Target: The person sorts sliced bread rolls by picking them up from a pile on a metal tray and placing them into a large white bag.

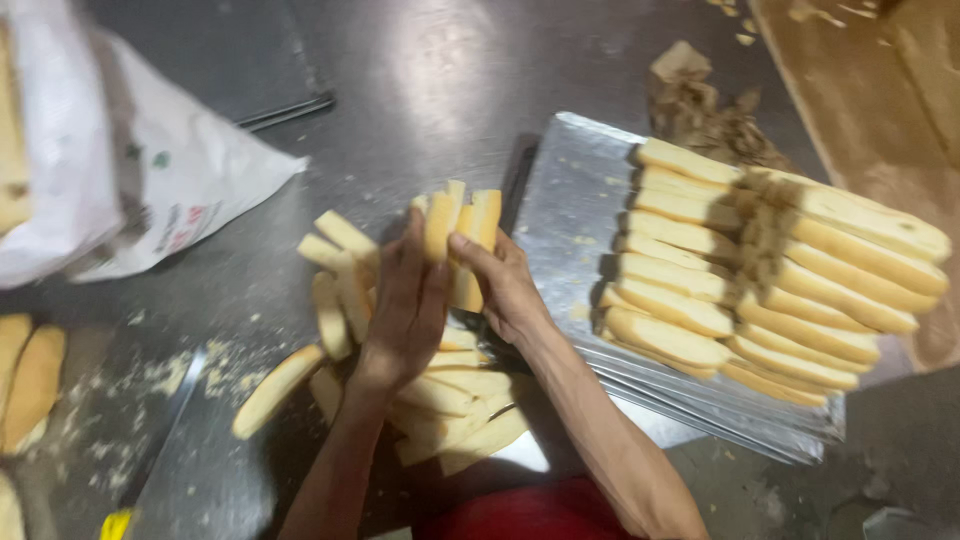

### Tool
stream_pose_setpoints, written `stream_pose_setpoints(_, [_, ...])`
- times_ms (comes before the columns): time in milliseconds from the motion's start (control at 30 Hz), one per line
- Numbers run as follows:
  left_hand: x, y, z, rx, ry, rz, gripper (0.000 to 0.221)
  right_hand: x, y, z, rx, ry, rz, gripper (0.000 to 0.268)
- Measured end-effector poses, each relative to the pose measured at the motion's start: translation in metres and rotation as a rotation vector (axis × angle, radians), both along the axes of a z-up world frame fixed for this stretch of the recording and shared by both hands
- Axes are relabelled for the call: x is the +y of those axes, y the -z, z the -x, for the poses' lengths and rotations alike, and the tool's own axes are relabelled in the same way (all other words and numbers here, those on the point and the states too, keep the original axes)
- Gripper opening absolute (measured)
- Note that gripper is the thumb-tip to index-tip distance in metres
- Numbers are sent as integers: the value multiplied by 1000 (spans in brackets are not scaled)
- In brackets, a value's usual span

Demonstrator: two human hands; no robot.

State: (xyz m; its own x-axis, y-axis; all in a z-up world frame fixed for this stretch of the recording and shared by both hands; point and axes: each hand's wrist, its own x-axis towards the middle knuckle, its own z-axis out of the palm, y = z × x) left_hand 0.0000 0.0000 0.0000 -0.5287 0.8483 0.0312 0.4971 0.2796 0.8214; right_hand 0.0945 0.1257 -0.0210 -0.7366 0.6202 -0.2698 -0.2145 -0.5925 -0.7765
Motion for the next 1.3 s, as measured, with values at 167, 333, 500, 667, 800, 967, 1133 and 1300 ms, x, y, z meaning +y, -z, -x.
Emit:
stream_pose_setpoints(167, [33,-39,-26,-377,382,-68,59,27,-19,-83,-101,181,-126,63])
stream_pose_setpoints(333, [97,-78,-35,-648,668,-98,51,34,-37,-189,32,265,-40,61])
stream_pose_setpoints(500, [196,-68,-84,-25,609,280,50,21,-45,-293,18,544,7,57])
stream_pose_setpoints(667, [246,-40,-135,297,849,248,48,22,-48,-349,33,694,29,55])
stream_pose_setpoints(800, [247,-24,-147,242,820,67,30,29,-40,-357,-37,787,48,50])
stream_pose_setpoints(967, [193,-67,-167,-315,759,-45,34,45,-48,-319,-78,839,-114,43])
stream_pose_setpoints(1133, [165,-108,-183,-346,773,143,48,54,-54,-283,4,775,-89,42])
stream_pose_setpoints(1300, [218,-93,-100,-380,583,197,36,56,-62,-300,-32,594,-166,36])
